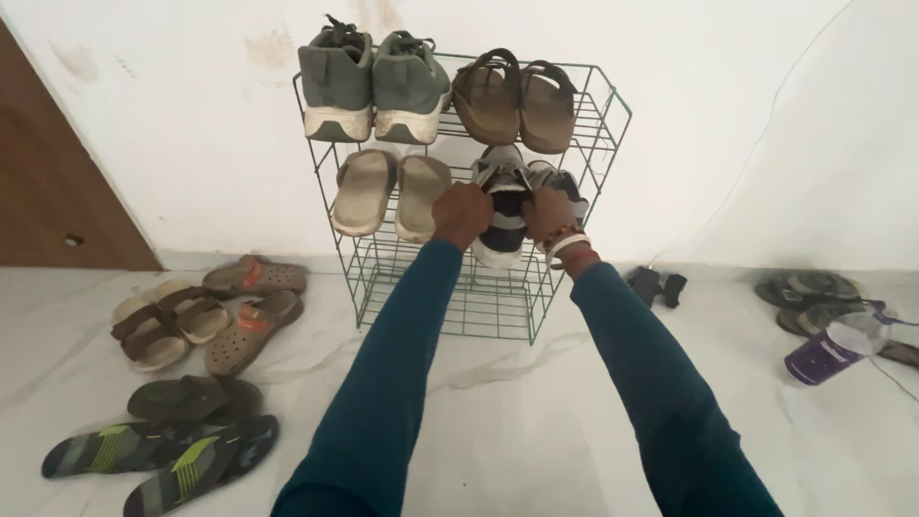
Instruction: The person sits on the floor and organizes various pairs of shoes, including sneakers, sandals, and clogs, by placing them onto a green wire shoe rack. They handle the footwear one pair at a time, arranging them neatly on the shelves.
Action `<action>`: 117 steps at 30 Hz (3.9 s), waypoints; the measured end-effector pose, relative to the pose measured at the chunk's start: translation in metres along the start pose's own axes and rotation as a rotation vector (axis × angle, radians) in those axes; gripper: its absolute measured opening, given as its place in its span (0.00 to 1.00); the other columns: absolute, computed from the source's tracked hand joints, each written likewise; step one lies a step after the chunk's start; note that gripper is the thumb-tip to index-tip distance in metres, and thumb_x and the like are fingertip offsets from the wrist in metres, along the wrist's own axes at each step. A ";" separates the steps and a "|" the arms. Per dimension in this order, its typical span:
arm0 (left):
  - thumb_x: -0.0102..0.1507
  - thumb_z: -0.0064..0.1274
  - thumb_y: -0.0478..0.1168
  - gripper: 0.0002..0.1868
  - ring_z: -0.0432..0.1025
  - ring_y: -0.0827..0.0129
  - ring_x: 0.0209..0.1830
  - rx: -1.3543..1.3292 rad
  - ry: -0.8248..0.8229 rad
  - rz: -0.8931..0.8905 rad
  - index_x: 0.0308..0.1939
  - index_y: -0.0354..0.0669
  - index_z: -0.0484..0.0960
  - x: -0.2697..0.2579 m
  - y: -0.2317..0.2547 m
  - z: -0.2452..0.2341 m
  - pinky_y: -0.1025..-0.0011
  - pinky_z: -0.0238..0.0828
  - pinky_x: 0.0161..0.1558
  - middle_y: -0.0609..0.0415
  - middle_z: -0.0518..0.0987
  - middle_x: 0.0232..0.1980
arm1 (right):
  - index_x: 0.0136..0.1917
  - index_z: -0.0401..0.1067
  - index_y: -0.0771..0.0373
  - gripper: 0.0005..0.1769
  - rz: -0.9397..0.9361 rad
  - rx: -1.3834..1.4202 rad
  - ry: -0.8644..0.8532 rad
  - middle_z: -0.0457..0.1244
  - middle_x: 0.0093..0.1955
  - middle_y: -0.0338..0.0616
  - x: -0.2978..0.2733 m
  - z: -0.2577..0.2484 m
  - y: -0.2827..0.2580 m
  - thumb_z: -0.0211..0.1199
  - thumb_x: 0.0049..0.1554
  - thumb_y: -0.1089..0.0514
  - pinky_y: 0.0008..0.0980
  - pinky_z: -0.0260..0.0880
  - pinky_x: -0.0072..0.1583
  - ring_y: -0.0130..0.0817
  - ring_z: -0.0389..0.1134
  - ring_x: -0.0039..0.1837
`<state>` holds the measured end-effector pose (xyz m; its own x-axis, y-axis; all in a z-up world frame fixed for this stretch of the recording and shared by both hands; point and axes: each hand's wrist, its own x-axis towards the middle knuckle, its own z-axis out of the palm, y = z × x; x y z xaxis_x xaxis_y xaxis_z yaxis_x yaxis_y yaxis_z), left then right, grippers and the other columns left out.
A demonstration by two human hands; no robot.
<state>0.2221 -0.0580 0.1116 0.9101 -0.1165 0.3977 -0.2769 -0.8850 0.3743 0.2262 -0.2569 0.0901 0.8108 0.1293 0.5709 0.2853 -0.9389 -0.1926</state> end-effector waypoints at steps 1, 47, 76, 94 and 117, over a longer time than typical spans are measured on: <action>0.66 0.46 0.47 0.17 0.80 0.48 0.53 -0.009 -0.023 -0.042 0.43 0.43 0.89 0.005 0.001 0.002 0.55 0.79 0.51 0.41 0.85 0.50 | 0.39 0.76 0.71 0.16 0.022 -0.041 -0.031 0.68 0.41 0.65 0.006 0.005 0.004 0.61 0.58 0.54 0.52 0.73 0.52 0.63 0.71 0.47; 0.70 0.34 0.61 0.33 0.76 0.39 0.55 -0.235 -0.052 -0.188 0.48 0.38 0.86 0.037 -0.015 0.049 0.48 0.72 0.57 0.34 0.82 0.52 | 0.40 0.75 0.67 0.07 -0.008 -0.008 0.129 0.69 0.40 0.61 0.015 0.029 0.020 0.69 0.49 0.62 0.51 0.74 0.49 0.61 0.72 0.48; 0.65 0.46 0.34 0.21 0.72 0.45 0.59 -0.490 0.172 0.137 0.63 0.41 0.75 -0.153 -0.018 0.014 0.51 0.69 0.57 0.41 0.78 0.61 | 0.71 0.66 0.68 0.28 -0.024 0.435 0.237 0.68 0.63 0.56 -0.150 0.030 -0.086 0.68 0.59 0.64 0.40 0.76 0.54 0.51 0.72 0.57; 0.65 0.48 0.32 0.21 0.75 0.46 0.56 -0.423 0.200 0.056 0.62 0.47 0.77 -0.284 -0.154 0.024 0.54 0.74 0.56 0.45 0.79 0.63 | 0.71 0.69 0.67 0.25 0.215 0.731 0.023 0.70 0.63 0.51 -0.262 0.087 -0.134 0.66 0.62 0.60 0.35 0.74 0.60 0.38 0.74 0.61; 0.63 0.50 0.37 0.15 0.76 0.47 0.51 -0.330 -0.067 -0.225 0.54 0.47 0.81 -0.376 -0.273 0.071 0.53 0.72 0.52 0.47 0.83 0.52 | 0.67 0.72 0.66 0.23 0.274 0.741 -0.308 0.72 0.59 0.51 -0.352 0.215 -0.226 0.67 0.60 0.58 0.35 0.74 0.61 0.41 0.75 0.59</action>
<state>-0.0225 0.1955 -0.2002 0.9743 0.0243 0.2239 -0.1432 -0.7006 0.6991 -0.0140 -0.0214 -0.2393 0.9724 0.1095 0.2059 0.2327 -0.5119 -0.8269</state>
